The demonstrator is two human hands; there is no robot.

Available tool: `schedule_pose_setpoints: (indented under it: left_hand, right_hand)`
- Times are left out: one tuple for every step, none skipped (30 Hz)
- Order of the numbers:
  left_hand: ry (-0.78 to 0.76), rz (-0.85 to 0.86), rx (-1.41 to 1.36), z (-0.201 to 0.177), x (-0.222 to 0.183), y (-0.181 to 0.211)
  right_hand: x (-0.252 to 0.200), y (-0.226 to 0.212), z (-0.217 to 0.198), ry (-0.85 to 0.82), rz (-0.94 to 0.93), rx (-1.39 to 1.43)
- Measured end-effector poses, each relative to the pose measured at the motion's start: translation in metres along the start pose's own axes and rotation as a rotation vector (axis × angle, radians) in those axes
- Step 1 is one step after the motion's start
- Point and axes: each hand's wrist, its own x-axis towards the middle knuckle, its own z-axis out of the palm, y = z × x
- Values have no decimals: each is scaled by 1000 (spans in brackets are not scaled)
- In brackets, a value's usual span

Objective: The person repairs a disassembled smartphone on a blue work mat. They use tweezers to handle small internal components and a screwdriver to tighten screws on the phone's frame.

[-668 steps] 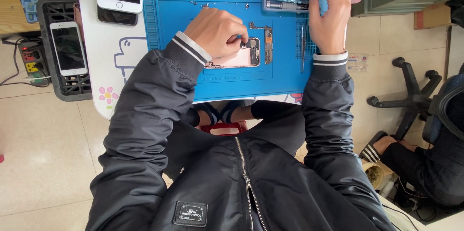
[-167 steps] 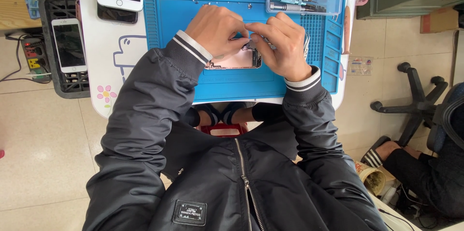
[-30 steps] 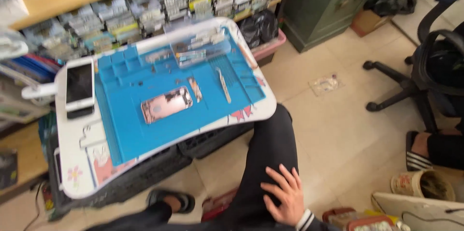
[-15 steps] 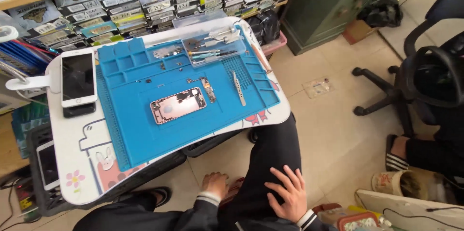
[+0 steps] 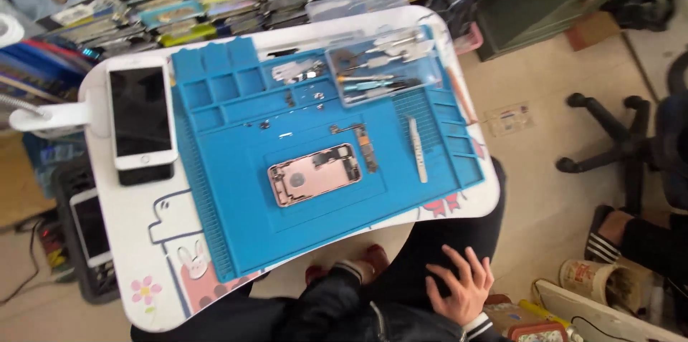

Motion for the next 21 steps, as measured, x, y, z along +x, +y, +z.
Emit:
schedule_pose_setpoints:
  left_hand:
    - [9, 5, -21, -10, -1, 5]
    - [19, 10, -39, -22, -1, 8]
    - [30, 14, -56, -32, -1, 12]
    - [29, 12, -72, -37, -5, 12]
    - [28, 9, -89, -41, -8, 12]
    - [40, 20, -101, -51, -5, 17]
    - [52, 30, -114, -57, -1, 20]
    - [80, 38, -113, -76, 5, 20]
    - [108, 46, -112, -96, 9, 21]
    - [128, 61, -115, -102, 18, 24]
    - [147, 77, -117, -108, 27, 29]
    - [164, 86, -131, -108, 34, 32]
    - [181, 96, -144, -98, 41, 33]
    - [211, 100, -153, -96, 48, 30]
    - [242, 104, -162, -96, 57, 30]
    - [259, 99, -179, -89, 68, 31]
    - [275, 61, 86, -82, 79, 32]
    - [286, 23, 350, -76, 91, 36]
    - [302, 17, 333, -79, 56, 46]
    - [442, 130, 259, -80, 20, 55]
    - [582, 242, 185, -81, -15, 65]
  right_hand:
    - [7, 0, 3, -19, -12, 15]
    - [14, -1, 6, -17, 22, 22]
    - [19, 0, 8, -16, 56, 28]
    - [22, -1, 11, -41, 56, 44]
    - [23, -3, 13, -32, 105, 46]
    - [29, 3, 18, -10, 145, 38]
    - [23, 4, 12, -23, 136, 45]
    - [23, 3, 15, -21, 155, 41]
    - [23, 3, 17, -19, 175, 38]
    - [22, 4, 17, -20, 166, 39]
    - [20, 4, 16, 1, 154, 37]
    - [15, 5, 14, 12, 137, 41]
    - [7, 7, 7, 1, 125, 48]
    - [3, 7, 8, 9, 128, 53]
    - [-1, 8, 9, 16, 131, 59]
    - [-4, 9, 5, 16, 111, 72]
    - [-6, 10, 1, 5, 120, 67]
    - [-7, 13, -3, -5, 128, 57]
    - [0, 16, -6, -4, 107, 66]
    - [6, 18, -10, 15, 47, 46]
    - [13, 20, -14, 34, -13, 25]
